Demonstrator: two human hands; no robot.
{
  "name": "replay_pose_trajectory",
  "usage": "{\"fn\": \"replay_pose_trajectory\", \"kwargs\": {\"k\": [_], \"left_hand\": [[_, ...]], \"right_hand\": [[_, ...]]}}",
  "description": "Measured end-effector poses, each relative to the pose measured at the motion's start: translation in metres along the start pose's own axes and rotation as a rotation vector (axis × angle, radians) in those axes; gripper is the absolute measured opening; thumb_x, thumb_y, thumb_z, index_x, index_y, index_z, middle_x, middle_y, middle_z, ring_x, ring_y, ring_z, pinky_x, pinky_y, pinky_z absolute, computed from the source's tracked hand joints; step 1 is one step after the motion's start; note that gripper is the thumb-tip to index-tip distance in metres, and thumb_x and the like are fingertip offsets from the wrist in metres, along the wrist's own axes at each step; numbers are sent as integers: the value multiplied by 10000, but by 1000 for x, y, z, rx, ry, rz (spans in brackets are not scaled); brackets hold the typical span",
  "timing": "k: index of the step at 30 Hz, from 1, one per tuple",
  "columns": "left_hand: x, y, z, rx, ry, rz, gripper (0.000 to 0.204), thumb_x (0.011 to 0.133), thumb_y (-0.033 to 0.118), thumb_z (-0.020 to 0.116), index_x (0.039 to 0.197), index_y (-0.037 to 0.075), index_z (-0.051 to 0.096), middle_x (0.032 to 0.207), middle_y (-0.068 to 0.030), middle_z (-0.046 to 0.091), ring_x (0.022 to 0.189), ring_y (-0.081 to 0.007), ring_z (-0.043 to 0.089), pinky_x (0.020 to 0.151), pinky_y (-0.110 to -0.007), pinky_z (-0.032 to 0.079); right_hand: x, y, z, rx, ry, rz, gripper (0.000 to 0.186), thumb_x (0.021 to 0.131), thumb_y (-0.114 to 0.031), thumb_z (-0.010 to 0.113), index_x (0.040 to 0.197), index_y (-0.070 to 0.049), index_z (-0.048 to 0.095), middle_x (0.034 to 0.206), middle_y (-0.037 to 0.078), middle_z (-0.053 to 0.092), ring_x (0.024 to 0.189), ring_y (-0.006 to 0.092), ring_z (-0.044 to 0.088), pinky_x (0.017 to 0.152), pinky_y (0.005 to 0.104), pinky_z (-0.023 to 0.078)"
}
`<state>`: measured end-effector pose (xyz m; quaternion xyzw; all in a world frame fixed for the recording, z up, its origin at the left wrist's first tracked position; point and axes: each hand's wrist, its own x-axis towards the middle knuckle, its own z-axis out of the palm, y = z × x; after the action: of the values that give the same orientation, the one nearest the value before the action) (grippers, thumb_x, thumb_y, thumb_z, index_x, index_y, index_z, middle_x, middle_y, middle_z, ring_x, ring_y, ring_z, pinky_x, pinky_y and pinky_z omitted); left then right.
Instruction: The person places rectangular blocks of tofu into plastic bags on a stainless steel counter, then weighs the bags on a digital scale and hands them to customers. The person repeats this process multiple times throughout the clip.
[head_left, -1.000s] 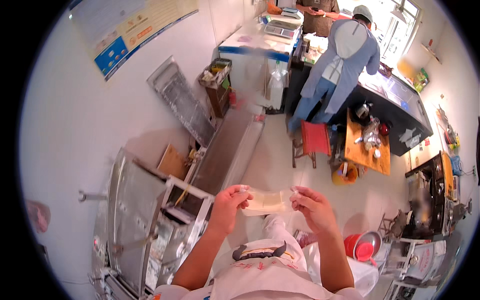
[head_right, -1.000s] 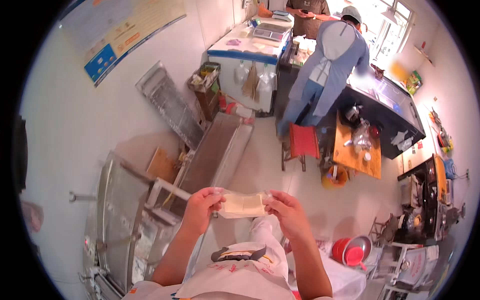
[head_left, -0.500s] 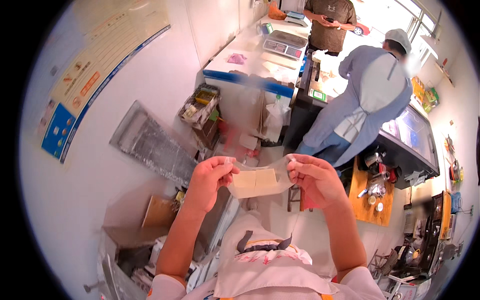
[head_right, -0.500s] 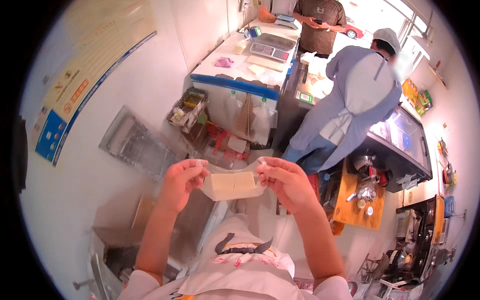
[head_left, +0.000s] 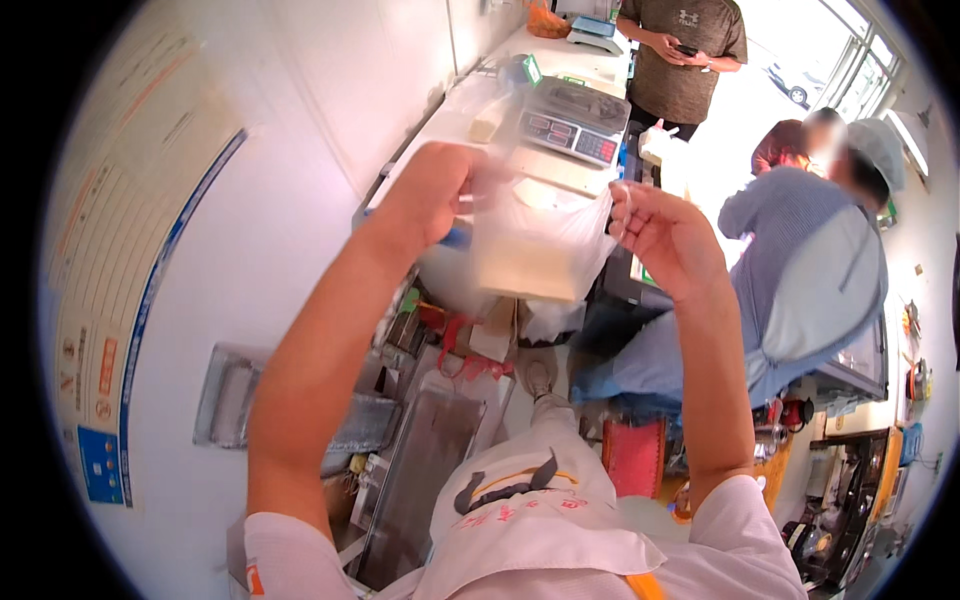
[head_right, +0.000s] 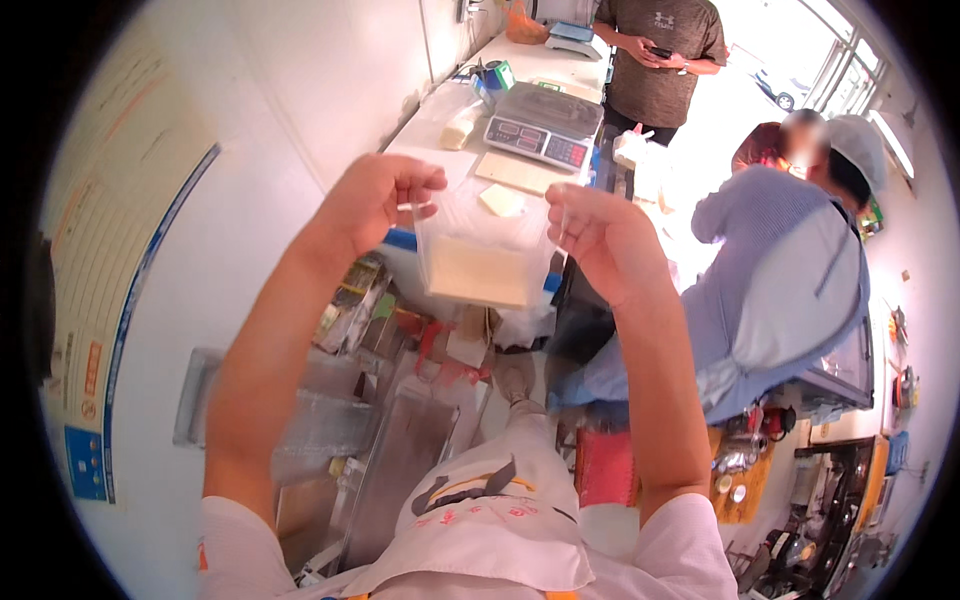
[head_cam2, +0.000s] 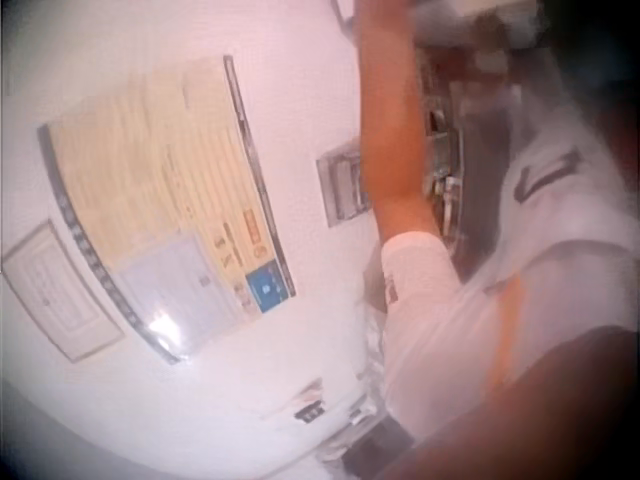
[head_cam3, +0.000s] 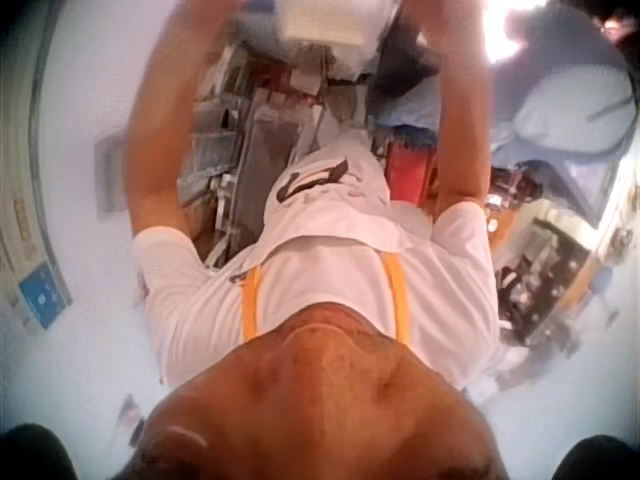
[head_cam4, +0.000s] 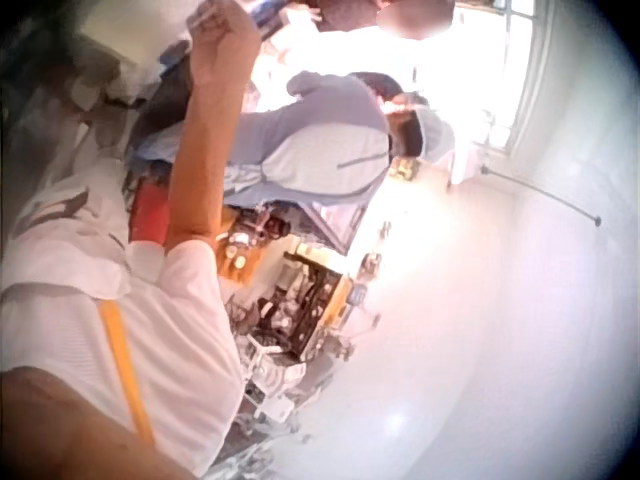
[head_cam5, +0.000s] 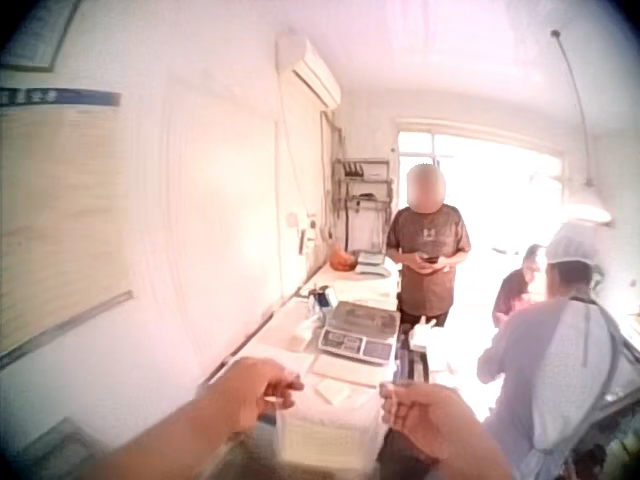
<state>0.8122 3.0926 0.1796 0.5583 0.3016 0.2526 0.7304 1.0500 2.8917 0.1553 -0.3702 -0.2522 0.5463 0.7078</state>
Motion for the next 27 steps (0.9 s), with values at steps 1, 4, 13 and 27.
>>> {"fn": "replay_pose_trajectory", "kwargs": {"k": [1,4,13,27], "left_hand": [[34,16,6,34,19,-10,179,963,102,666,1031,-56,716,941,-81,720,751,-129,620,776,-307,553],[148,42,5,84,39,25,167,962,94,662,1007,-59,711,931,-94,715,748,-146,623,788,-328,559],[461,66,19,271,93,90,196,960,84,663,1038,-82,732,956,-86,723,711,-129,582,773,-329,554],[697,11,10,623,224,161,141,871,138,700,878,-1,721,738,-97,661,607,-234,611,539,-428,443]], "right_hand": [[30,-13,-6,8,22,-26,178,995,-75,662,1085,66,721,951,91,740,870,162,693,850,328,552],[124,-42,-35,7,10,-120,168,992,-47,659,1092,81,703,997,94,736,901,168,688,862,320,542],[369,-107,-129,-61,95,-238,215,1011,-35,639,1118,150,663,1049,157,696,912,194,653,854,326,540],[546,-116,-277,-238,260,-263,382,974,-83,711,1271,137,616,1204,180,699,1112,250,681,971,346,542]]}}
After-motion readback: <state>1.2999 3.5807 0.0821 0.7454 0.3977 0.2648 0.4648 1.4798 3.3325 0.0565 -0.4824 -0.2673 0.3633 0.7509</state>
